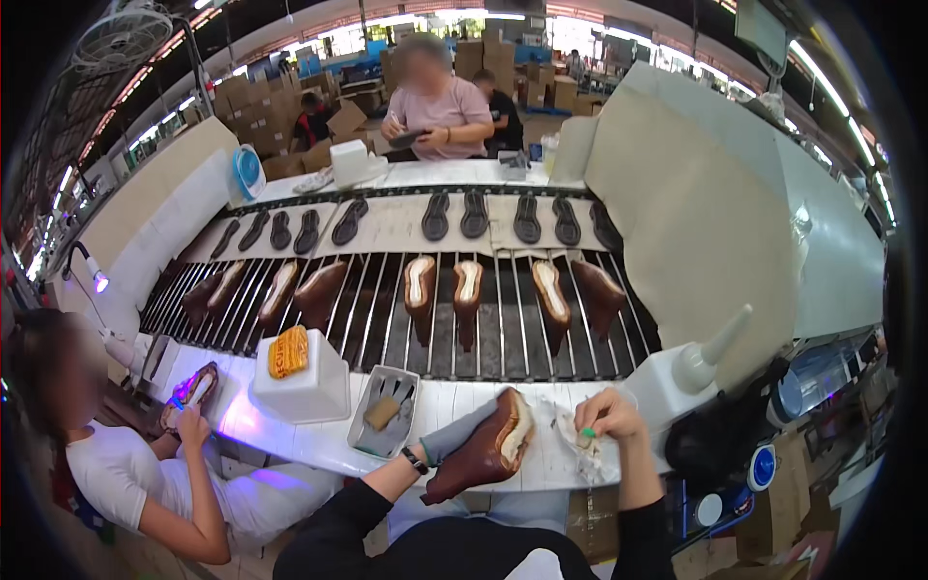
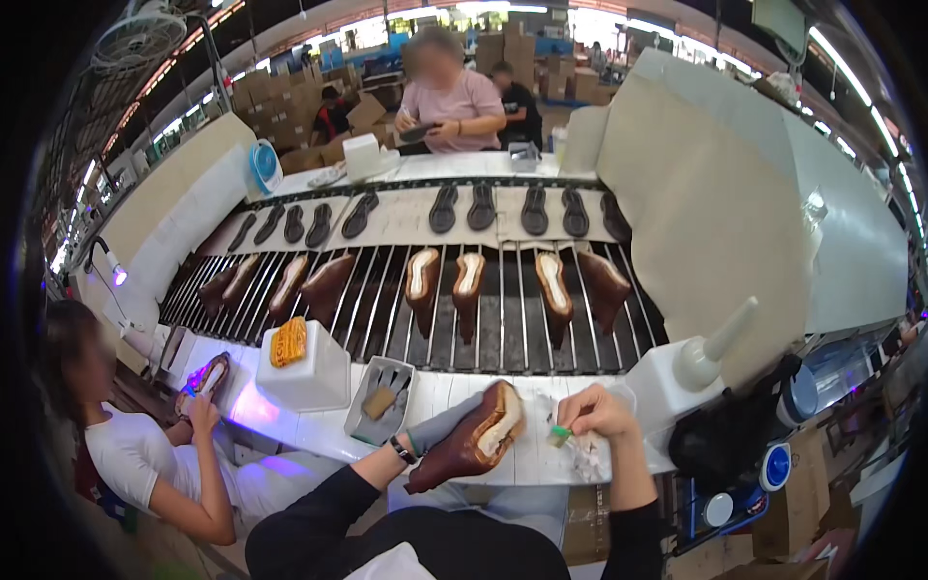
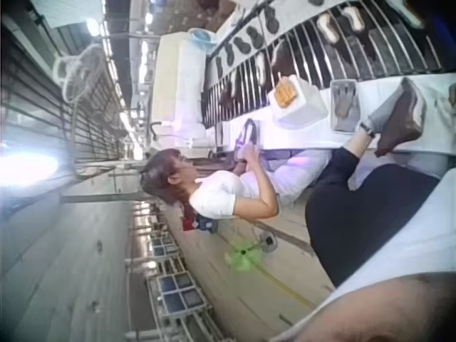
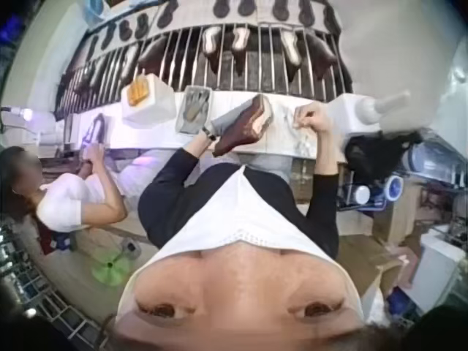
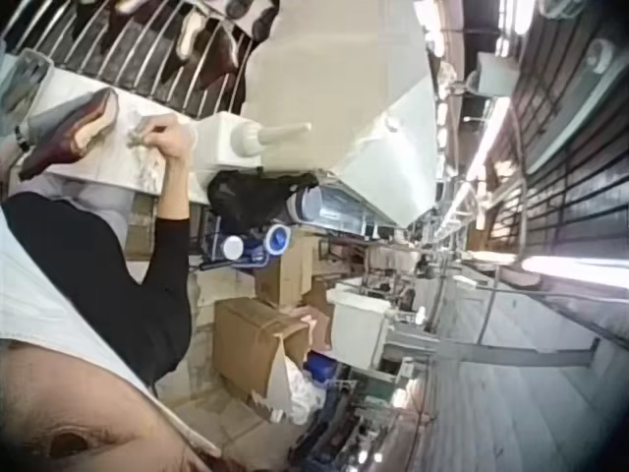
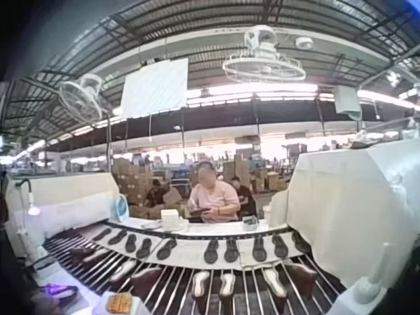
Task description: The recorder is using a small brush to apply white adhesive around the edge of shoe uppers before they are attached to soles on a conveyor belt.
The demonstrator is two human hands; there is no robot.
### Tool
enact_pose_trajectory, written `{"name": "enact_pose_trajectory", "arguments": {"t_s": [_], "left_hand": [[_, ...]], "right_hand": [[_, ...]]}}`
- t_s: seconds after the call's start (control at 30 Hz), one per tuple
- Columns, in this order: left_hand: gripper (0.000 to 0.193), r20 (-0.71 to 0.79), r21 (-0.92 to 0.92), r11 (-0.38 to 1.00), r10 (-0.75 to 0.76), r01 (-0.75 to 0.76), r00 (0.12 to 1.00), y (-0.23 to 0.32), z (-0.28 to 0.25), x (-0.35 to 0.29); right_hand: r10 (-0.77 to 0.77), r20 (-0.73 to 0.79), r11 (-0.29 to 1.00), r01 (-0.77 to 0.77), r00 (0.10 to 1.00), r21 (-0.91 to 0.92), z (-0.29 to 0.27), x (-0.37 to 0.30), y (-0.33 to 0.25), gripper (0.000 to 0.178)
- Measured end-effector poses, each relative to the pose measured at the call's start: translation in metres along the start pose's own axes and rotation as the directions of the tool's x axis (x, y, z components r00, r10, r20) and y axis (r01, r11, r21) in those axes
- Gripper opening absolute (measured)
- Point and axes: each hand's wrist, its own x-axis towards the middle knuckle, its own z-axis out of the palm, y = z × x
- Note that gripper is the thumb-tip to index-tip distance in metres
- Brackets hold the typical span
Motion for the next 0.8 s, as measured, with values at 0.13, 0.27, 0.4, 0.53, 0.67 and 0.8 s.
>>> {"name": "enact_pose_trajectory", "arguments": {"t_s": [0.13, 0.27, 0.4, 0.53, 0.67, 0.8], "left_hand": [[0.08, -0.291, 0.539, 0.792, -0.145, 0.287, 0.946, 0.047, -0.008, -0.012], [0.089, -0.477, 0.675, 0.698, 0.168, 0.237, 0.863, 0.025, -0.007, -0.051], [0.102, -0.336, 0.769, 0.635, 0.497, -0.072, 0.8, -0.019, 0.005, -0.079], [0.117, -0.158, 0.987, 0.074, 0.421, 0.14, 0.893, -0.032, 0.017, -0.088], [0.12, -0.233, 0.968, 0.177, 0.355, 0.179, 0.906, -0.02, 0.022, -0.079], [0.117, -0.321, 0.853, 0.514, 0.38, 0.09, 0.867, -0.009, 0.026, -0.08]], "right_hand": [[-0.142, -0.167, 0.879, 0.202, 0.976, 0.433, 0.018, -0.012, 0.088, 0.021], [-0.02, -0.319, 0.762, 0.221, 0.947, 0.608, 0.05, -0.012, 0.154, 0.025], [0.119, -0.436, 0.704, 0.234, 0.892, 0.67, 0.062, -0.027, 0.178, 0.032], [0.155, -0.383, 0.712, 0.166, 0.911, 0.682, 0.051, -0.028, 0.183, 0.034], [0.145, -0.379, 0.741, 0.154, 0.914, 0.654, 0.051, -0.031, 0.182, 0.039], [0.156, -0.427, 0.755, 0.172, 0.891, 0.633, 0.054, -0.033, 0.179, 0.037]]}}
